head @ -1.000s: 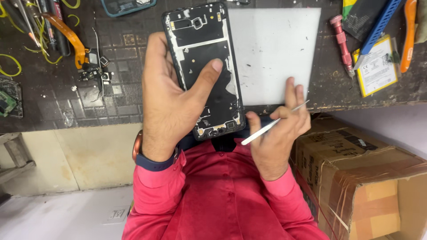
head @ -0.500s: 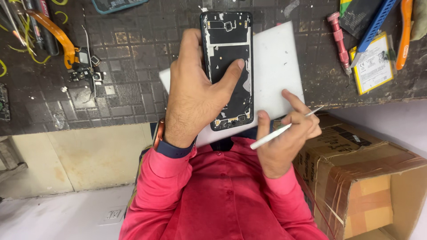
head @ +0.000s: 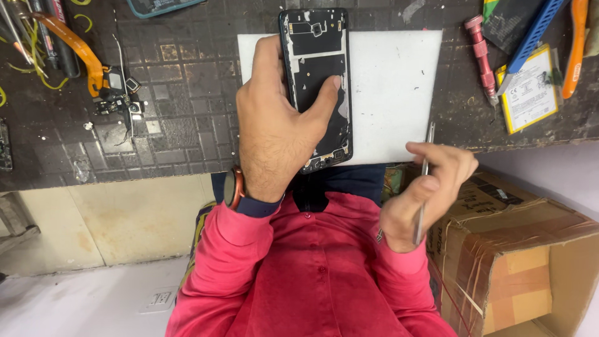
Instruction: The person holds a disassembled smartphone chassis and uses a metal spudger to scrape adhesive residue from the interior frame. The person rotates the chassis to access different edges and continues scraping along the sides and corners.
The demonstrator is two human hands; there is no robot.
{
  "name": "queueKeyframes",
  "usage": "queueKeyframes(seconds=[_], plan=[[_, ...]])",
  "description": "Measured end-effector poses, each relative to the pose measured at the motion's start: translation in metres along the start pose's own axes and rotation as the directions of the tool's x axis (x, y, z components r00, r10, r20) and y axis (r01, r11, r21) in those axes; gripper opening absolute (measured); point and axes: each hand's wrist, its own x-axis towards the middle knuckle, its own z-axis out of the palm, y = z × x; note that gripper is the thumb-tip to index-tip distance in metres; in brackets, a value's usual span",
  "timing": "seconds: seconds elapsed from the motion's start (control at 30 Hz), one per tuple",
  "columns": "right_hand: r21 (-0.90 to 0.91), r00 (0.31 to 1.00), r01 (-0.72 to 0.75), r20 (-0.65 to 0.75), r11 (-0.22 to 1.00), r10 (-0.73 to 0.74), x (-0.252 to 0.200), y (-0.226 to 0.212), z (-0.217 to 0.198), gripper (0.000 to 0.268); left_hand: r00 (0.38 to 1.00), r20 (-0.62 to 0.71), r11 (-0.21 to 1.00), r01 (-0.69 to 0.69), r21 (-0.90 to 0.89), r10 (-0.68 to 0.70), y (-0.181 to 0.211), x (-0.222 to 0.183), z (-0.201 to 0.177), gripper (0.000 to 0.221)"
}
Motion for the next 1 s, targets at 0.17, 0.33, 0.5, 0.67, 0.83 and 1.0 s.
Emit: queueKeyframes(seconds=[0.17, 0.33, 0.5, 0.67, 0.83, 1.0], plan=[[0.302, 0.997, -0.072, 0.038, 0.950, 0.064, 0.000, -0.005, -0.004, 0.022, 0.995, -0.064, 0.949, -0.046, 0.313, 0.070, 0.003, -0.002, 0.001, 0.047], [0.134, 0.996, -0.036, 0.091, 0.990, 0.024, 0.007, -0.010, 0.003, 0.025, 0.998, -0.048, 0.928, -0.008, 0.373, 0.028, 0.001, 0.003, -0.002, 0.048], [0.060, 0.991, 0.015, 0.128, 0.998, -0.022, 0.013, -0.008, 0.007, 0.021, 0.999, 0.032, 0.974, 0.002, 0.227, -0.009, -0.004, 0.011, -0.011, 0.041], [0.134, 0.997, 0.016, 0.077, 0.991, -0.026, 0.010, -0.004, 0.012, 0.017, 0.998, 0.033, 0.967, 0.034, 0.251, -0.044, -0.006, 0.012, -0.014, 0.041], [0.082, 0.997, 0.077, 0.000, 0.994, -0.077, 0.006, 0.004, 0.022, 0.020, 0.999, 0.019, 0.981, -0.040, 0.190, 0.037, -0.006, 0.011, -0.013, 0.040], [0.275, 0.999, 0.046, -0.037, 0.960, -0.037, 0.003, 0.009, 0.032, 0.023, 1.000, 0.004, 0.981, 0.015, 0.193, -0.016, -0.006, 0.010, -0.011, 0.040]])
